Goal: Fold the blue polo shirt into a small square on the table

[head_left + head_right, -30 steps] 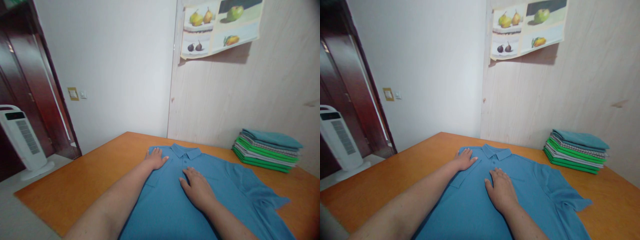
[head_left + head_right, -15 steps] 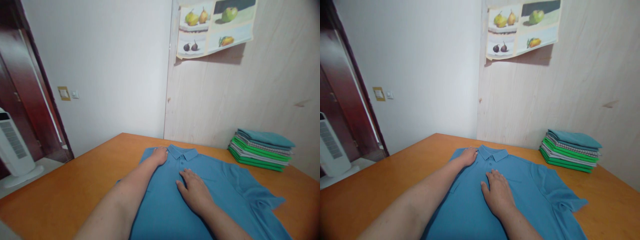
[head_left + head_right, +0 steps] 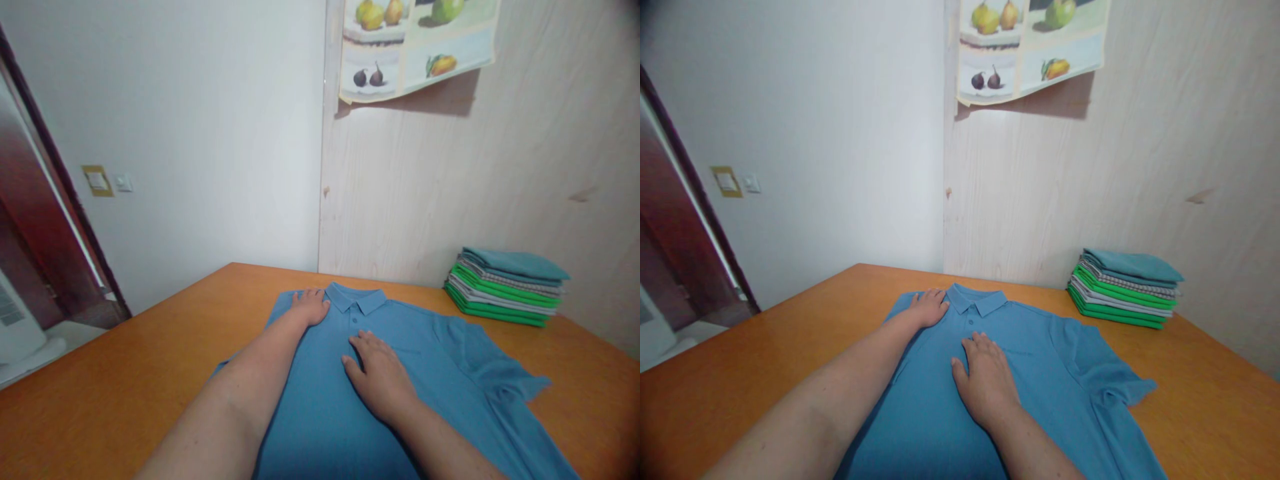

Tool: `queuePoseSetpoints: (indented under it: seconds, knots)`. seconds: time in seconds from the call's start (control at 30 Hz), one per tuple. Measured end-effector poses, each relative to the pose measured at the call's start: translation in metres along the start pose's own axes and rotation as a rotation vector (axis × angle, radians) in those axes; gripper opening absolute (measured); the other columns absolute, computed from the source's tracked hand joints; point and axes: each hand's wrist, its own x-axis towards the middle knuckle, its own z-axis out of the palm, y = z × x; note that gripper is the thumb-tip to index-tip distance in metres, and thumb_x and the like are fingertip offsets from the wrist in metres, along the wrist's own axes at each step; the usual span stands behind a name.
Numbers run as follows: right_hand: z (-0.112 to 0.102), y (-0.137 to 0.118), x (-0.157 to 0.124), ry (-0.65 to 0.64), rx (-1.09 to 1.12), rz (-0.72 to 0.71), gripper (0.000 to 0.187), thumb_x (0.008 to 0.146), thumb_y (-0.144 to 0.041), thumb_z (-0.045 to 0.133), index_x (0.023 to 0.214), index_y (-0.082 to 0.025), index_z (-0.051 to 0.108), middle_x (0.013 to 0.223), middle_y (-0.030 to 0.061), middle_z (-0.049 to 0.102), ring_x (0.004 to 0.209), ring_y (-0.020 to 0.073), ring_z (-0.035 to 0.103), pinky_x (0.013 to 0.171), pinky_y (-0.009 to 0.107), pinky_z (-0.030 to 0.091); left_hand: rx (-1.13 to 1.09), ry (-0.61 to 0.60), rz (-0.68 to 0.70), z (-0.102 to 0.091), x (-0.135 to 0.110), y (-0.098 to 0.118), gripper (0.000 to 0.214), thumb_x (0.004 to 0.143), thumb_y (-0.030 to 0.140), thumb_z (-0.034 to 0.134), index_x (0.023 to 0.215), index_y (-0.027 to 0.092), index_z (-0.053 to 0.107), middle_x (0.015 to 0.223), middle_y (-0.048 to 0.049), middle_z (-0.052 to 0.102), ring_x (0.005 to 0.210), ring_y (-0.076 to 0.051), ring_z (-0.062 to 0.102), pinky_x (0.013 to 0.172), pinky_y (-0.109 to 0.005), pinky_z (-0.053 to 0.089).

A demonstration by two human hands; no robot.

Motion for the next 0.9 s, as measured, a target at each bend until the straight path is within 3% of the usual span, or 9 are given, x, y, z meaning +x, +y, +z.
queuePoseSetpoints:
  seconds: [0.23, 0.47, 0.73, 0.9]
  knots:
    - [0.000, -0.001, 0.000, -0.005, 0.015, 0.004, 0.058, 0.096, -0.049, 0.042, 0.141, -0.016, 0.057, 0.152, 0.0144, 0.047, 0.143, 0.0305, 0.039, 0.119, 0.046, 0.025, -0.004, -0.048, -0.060, -0.004, 0.000, 0.001, 0.066, 0.095, 0.059, 0.024, 0.155, 0.035, 0.030, 0.166, -0.0047, 0.021, 0.150, -0.040, 0.018, 0.113, -0.073, 0.014]
    - [-0.002, -0.002, 0.000, -0.013, 0.024, 0.006, 0.058, 0.096, -0.049, 0.042, 0.141, -0.015, 0.057, 0.152, 0.0151, 0.047, 0.144, 0.0304, 0.037, 0.119, 0.045, 0.024, 0.000, -0.044, -0.069, -0.004, 0.000, 0.000, 0.068, 0.095, 0.061, 0.022, 0.156, 0.032, 0.029, 0.166, -0.0049, 0.020, 0.151, -0.039, 0.018, 0.114, -0.071, 0.014]
    - [-0.002, -0.002, 0.000, -0.006, 0.022, 0.001, 0.058, 0.096, -0.048, 0.041, 0.142, -0.015, 0.056, 0.153, 0.0153, 0.046, 0.144, 0.0300, 0.037, 0.119, 0.045, 0.024, 0.018, 0.044, -0.042, -0.019, -0.015, 0.003, 0.069, 0.096, 0.059, 0.025, 0.154, 0.022, 0.033, 0.164, -0.0115, 0.025, 0.152, -0.036, 0.016, 0.117, -0.064, 0.017]
    - [-0.001, -0.001, 0.001, 0.004, 0.016, -0.010, 0.058, 0.096, -0.046, 0.042, 0.141, -0.014, 0.056, 0.151, 0.0165, 0.048, 0.143, 0.0304, 0.039, 0.118, 0.046, 0.025, 0.048, 0.106, -0.032, -0.036, -0.038, -0.003, 0.057, 0.100, 0.046, 0.023, 0.146, 0.017, 0.042, 0.159, -0.0152, 0.036, 0.147, -0.033, 0.030, 0.116, -0.052, 0.027]
